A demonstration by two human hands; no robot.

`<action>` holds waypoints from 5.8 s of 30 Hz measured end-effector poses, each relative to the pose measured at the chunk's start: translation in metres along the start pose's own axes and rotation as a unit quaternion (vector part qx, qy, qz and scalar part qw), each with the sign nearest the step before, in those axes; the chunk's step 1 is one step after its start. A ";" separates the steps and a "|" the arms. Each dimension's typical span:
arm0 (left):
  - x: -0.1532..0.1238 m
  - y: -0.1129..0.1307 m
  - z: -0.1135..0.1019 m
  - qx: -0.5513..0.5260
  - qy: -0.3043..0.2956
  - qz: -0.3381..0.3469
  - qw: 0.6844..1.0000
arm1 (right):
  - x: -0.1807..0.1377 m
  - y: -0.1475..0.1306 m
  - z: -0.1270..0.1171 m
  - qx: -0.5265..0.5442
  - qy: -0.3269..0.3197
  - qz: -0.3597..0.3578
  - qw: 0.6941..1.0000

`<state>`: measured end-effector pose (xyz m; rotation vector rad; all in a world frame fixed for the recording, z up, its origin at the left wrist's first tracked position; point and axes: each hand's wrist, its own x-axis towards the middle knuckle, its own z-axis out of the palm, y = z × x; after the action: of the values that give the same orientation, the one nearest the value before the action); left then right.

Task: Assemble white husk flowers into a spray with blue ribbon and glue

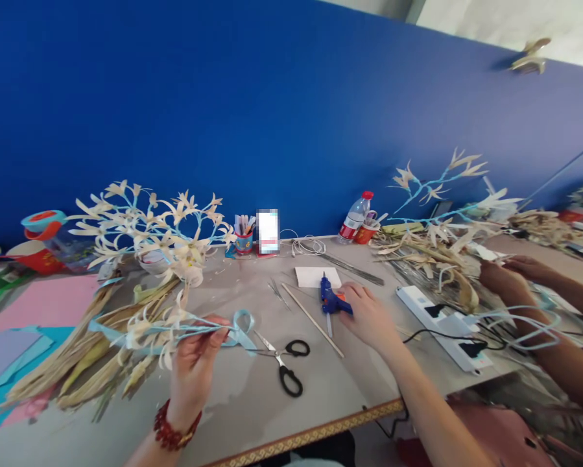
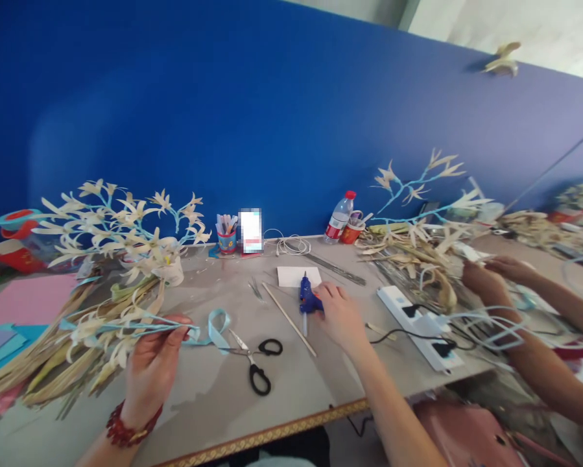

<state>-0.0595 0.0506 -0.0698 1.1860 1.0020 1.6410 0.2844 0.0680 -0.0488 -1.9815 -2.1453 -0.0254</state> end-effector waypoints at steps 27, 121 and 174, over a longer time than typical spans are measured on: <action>0.002 0.001 0.009 0.039 0.001 -0.010 0.999 | -0.007 0.003 -0.009 0.581 0.093 0.012 0.809; -0.006 0.006 0.012 0.082 0.008 0.042 0.996 | -0.073 -0.129 0.016 0.353 0.114 -0.163 0.914; -0.003 0.009 0.010 0.094 0.010 0.039 0.995 | -0.073 -0.135 0.009 0.336 0.103 -0.183 0.918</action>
<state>-0.0505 0.0459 -0.0605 1.3505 1.1573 1.6493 0.1550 -0.0147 -0.0516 -1.1320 -1.9850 0.3741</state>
